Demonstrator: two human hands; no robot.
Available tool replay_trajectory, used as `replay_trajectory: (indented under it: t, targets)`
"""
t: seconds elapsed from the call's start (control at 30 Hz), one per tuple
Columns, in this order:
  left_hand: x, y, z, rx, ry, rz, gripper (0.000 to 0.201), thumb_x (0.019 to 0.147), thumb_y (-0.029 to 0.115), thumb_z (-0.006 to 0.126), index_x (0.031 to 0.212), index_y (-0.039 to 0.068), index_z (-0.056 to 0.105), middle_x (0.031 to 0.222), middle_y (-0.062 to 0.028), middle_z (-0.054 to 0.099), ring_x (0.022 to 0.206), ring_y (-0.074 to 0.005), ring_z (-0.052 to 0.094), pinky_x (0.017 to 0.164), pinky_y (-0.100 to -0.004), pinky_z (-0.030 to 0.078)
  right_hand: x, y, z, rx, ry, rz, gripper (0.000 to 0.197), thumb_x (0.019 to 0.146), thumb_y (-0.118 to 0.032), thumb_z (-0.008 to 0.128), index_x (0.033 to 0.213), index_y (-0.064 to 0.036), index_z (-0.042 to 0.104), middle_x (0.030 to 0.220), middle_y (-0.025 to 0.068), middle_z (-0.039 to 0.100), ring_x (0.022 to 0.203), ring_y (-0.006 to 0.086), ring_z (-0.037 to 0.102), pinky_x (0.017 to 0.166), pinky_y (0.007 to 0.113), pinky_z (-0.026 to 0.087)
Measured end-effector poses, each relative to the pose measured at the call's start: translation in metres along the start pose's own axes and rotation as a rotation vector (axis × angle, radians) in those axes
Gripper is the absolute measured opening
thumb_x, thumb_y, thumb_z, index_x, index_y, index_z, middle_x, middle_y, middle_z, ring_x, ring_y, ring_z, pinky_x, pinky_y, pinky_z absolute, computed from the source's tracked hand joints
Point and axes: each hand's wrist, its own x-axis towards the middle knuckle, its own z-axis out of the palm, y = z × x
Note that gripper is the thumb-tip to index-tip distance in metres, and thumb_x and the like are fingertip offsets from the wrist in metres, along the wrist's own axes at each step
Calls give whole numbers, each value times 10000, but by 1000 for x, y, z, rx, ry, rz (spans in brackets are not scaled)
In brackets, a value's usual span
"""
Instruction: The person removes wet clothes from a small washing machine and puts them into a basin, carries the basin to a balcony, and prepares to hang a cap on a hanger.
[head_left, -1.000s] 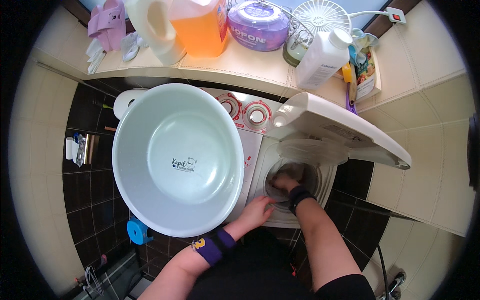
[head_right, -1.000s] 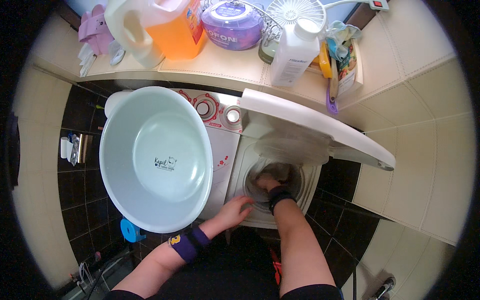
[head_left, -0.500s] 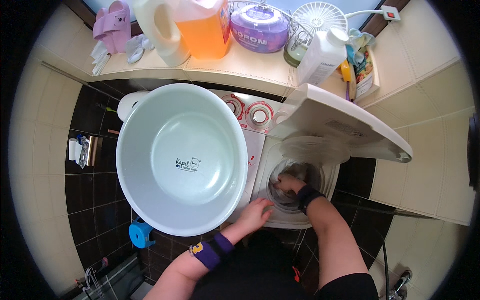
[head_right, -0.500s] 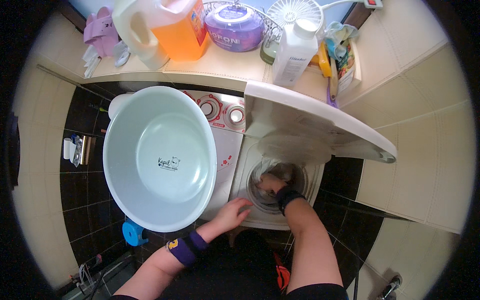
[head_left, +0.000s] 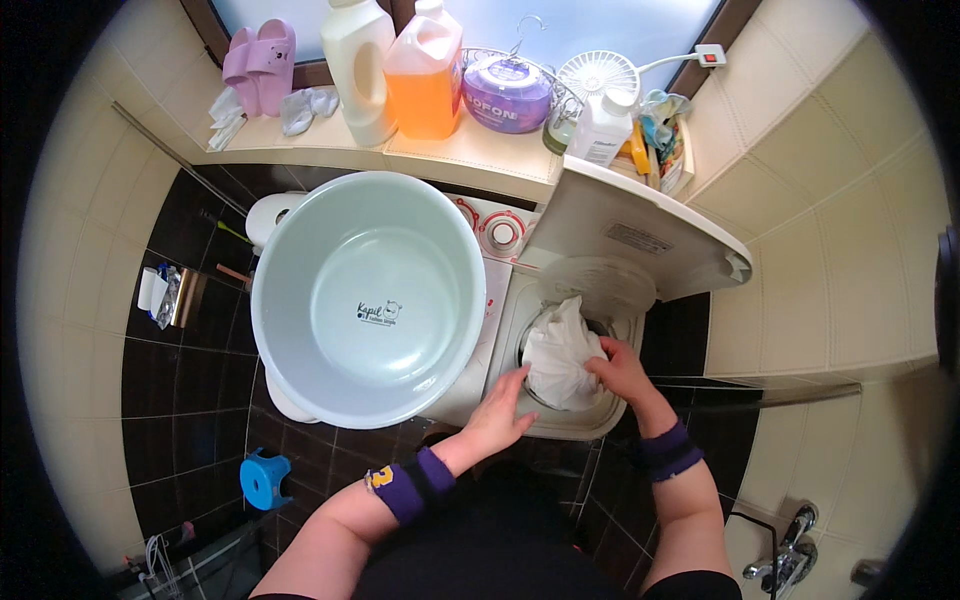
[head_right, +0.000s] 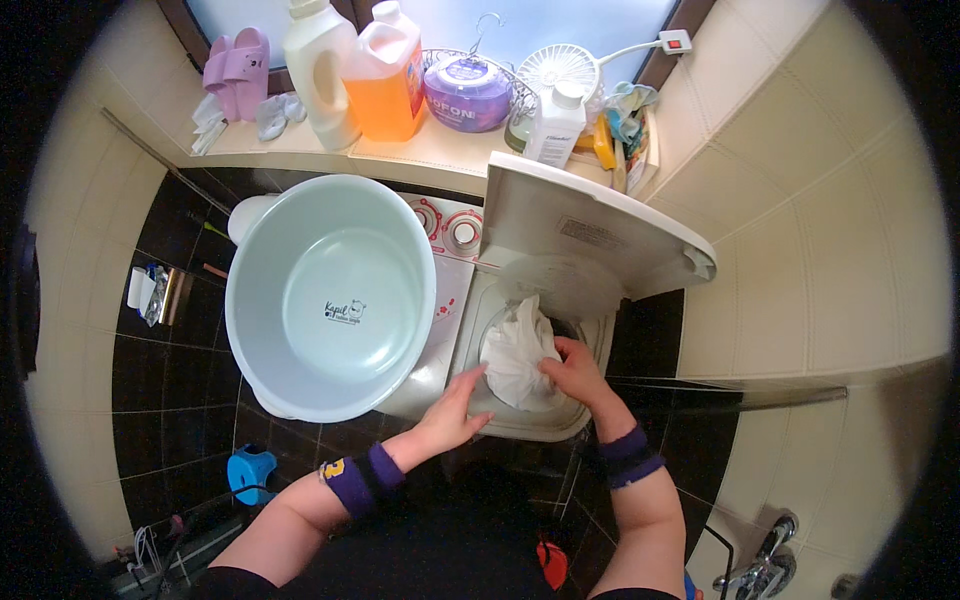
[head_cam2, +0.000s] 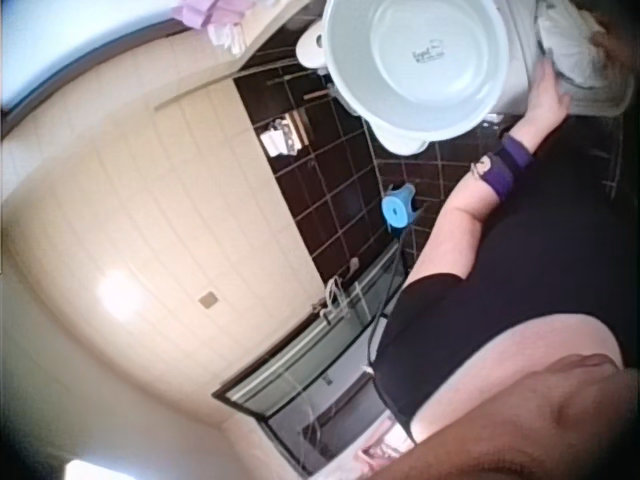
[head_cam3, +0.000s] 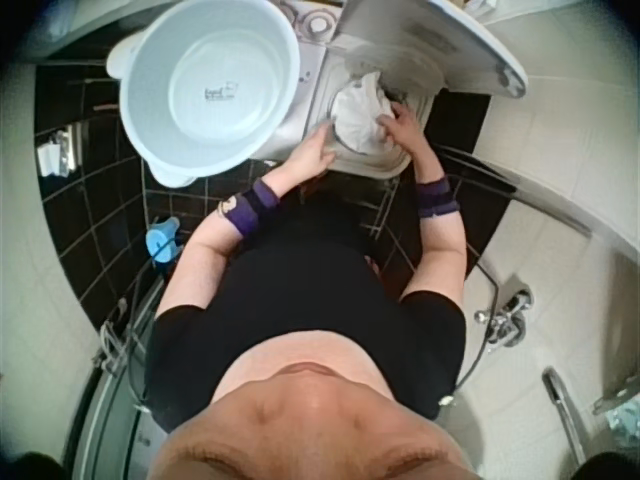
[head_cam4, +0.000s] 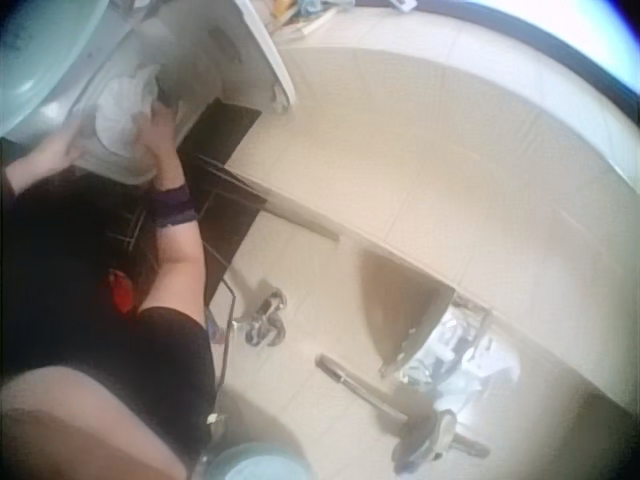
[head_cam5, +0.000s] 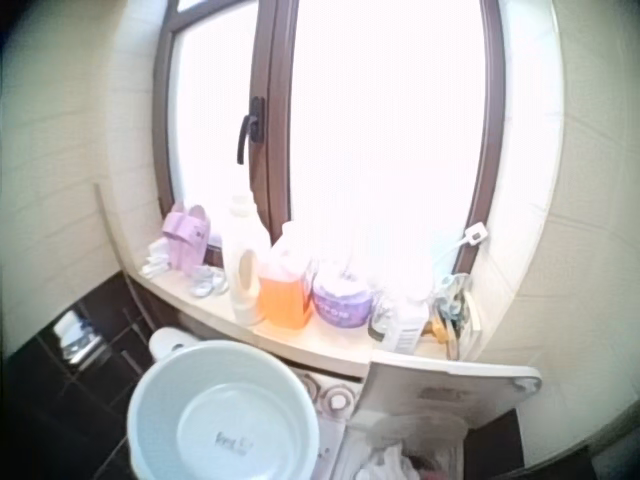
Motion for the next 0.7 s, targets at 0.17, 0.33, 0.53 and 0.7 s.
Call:
replay_trajectory:
  t: [0.17,0.33,0.53,0.7]
  targets:
    - [-8,77,-36,-26,100,259,1072,728,192,793,1507,108,60,1462,-285,229,1361,-441,281,1098,-461,322,-67,-112,-16,218,42,-236,312,747,-62,606,1040,36,652,913,15,657,797,93,582,731,247,470]
    - [-26,162,-101,-72,261,589,1131,676,181,822,1504,106,55,1459,-275,252,1351,-435,307,1088,-453,337,-130,-240,-10,231,93,-510,333,765,-43,581,1082,40,644,930,13,661,827,86,584,758,241,470]
    - [-68,248,-221,-31,384,784,1095,666,166,810,1494,95,96,1427,-262,323,1306,-414,393,1053,-442,385,-174,-392,44,367,175,-876,309,844,-124,592,1104,43,593,866,40,655,750,93,607,678,238,491]
    - [-97,285,-306,-96,370,919,995,705,149,771,1484,81,156,1347,-208,429,1260,-288,454,1015,-380,431,-180,-480,42,205,-115,-932,211,894,-231,572,913,-38,655,819,-1,654,730,61,612,672,214,499]
